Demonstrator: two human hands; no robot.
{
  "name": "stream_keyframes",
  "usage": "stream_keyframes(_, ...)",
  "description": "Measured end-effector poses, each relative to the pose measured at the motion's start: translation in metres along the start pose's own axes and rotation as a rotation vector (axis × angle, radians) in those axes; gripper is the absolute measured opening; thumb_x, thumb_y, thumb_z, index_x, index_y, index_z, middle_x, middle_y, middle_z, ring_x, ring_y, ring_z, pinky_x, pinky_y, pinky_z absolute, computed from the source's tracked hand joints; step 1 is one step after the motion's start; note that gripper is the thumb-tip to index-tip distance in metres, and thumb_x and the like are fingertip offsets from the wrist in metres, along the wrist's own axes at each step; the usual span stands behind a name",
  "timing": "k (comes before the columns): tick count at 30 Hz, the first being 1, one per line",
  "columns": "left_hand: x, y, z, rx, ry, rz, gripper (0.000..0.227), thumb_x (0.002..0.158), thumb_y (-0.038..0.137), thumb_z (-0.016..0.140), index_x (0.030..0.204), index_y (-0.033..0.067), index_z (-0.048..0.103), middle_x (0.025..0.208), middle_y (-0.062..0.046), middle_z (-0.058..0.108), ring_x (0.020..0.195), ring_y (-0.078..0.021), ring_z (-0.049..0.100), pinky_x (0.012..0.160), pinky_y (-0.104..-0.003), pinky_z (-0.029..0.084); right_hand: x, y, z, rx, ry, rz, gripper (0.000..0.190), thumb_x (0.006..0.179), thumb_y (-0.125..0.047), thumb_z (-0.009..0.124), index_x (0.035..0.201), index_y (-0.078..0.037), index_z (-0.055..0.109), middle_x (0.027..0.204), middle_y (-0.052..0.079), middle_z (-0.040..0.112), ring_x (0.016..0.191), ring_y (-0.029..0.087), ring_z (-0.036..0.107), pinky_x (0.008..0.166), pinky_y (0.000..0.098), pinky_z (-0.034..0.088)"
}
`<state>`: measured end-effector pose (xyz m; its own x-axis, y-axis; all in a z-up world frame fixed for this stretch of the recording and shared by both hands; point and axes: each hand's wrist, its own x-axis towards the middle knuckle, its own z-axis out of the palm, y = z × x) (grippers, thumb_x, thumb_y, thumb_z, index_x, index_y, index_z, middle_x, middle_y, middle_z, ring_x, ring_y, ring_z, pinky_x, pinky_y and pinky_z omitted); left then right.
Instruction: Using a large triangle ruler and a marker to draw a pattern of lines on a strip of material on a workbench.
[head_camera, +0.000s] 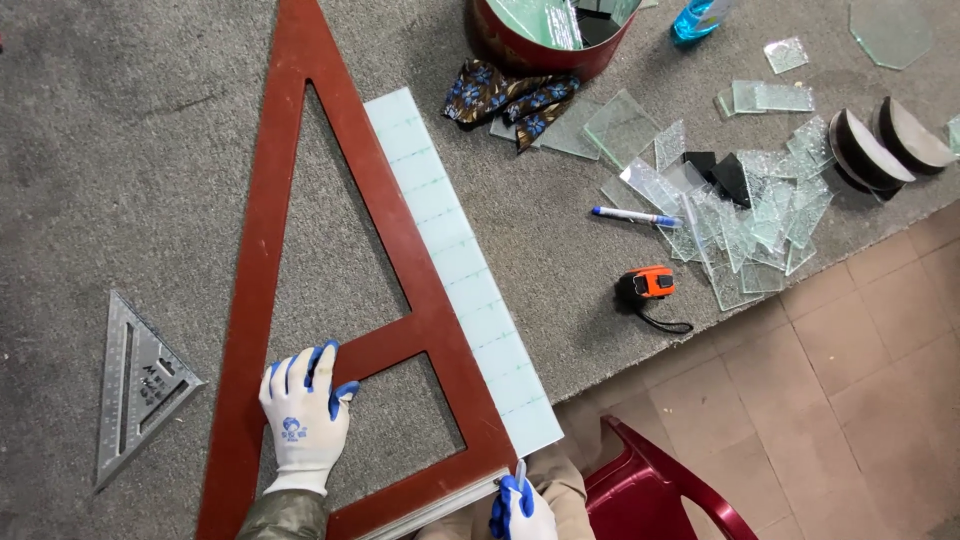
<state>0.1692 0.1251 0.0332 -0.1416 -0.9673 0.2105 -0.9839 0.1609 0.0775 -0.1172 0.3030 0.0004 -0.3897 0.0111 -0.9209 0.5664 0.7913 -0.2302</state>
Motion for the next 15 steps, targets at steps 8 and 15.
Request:
stream_keyframes(8, 0.001, 0.0, 0.001, -0.008, 0.011, 0.003, 0.067, 0.087, 0.041, 0.081, 0.149, 0.0189, 0.068, 0.141, -0.008, 0.066, 0.129, -0.0347, 0.061, 0.125, -0.062, 0.044, 0.106, 0.063, -0.016, 0.192, -0.211, -0.024, 0.032, 0.105, -0.038, 0.075, 0.089, -0.015, 0.06, 0.062, 0.005, 0.039, 0.047, 0.021, 0.04, 0.048, 0.0374, 0.032)
stream_keyframes(15, 0.002, 0.001, -0.002, -0.022, 0.002, 0.002, 0.065, 0.089, 0.04, 0.078, 0.149, 0.0193, 0.067, 0.142, -0.007, 0.066, 0.13, -0.0344, 0.059, 0.125, -0.061, 0.043, 0.254, 0.121, -0.034, 0.251, -0.321, 0.04, 0.02, 0.108, -0.017, 0.073, 0.096, -0.003, 0.067, 0.069, 0.013, 0.053, 0.057, 0.031, 0.055, 0.061, 0.0448, 0.049)
